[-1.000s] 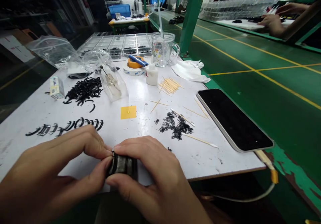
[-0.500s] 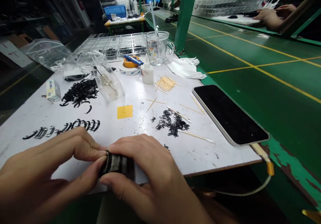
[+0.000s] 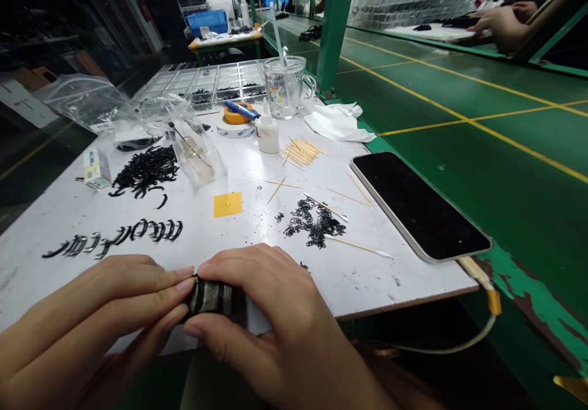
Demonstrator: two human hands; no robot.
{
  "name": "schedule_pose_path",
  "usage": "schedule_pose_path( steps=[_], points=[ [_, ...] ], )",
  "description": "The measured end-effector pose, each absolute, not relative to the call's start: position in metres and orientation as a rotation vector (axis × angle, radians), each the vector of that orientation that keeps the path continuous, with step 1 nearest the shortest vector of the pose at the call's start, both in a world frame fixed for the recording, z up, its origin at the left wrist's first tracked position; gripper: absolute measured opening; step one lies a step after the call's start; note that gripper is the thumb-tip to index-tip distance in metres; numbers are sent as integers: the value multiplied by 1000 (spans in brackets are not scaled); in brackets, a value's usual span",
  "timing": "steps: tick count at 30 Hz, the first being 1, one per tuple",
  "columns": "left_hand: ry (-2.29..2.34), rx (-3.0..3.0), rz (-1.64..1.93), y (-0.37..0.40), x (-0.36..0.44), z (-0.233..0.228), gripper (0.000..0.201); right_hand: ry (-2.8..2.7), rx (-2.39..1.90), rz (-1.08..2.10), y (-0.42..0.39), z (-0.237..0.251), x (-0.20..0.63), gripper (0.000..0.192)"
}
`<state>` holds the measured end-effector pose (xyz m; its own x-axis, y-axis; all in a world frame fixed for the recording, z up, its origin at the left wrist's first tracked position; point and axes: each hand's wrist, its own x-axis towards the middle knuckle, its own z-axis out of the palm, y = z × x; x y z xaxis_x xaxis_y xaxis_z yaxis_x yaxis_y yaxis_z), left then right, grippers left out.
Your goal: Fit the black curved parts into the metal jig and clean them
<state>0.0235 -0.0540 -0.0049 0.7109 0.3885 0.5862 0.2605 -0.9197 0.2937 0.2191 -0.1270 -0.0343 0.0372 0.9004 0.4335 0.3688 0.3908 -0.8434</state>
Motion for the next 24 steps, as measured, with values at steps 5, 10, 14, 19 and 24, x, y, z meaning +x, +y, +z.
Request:
schedule_pose_path(
  steps=[5,10,14,19,24],
  points=[
    [367,2890,992,-47,18,-11,17,-1549,-1155,630,-127,-36,220,34],
    [257,3031,882,-42,11,-12,19,-1559,-1137,602,-126,-34,220,32],
    [87,3068,858,-38,12,-6,15,-1570,-1156,598,-126,-33,221,29],
    [82,3031,936,-36,20,-4,16,-1590,-1240,556,-131,-40,221,43],
    [134,3068,1057,-32,15,-10,21,-1419,-1302,185,-150,-37,209,45]
  ],
)
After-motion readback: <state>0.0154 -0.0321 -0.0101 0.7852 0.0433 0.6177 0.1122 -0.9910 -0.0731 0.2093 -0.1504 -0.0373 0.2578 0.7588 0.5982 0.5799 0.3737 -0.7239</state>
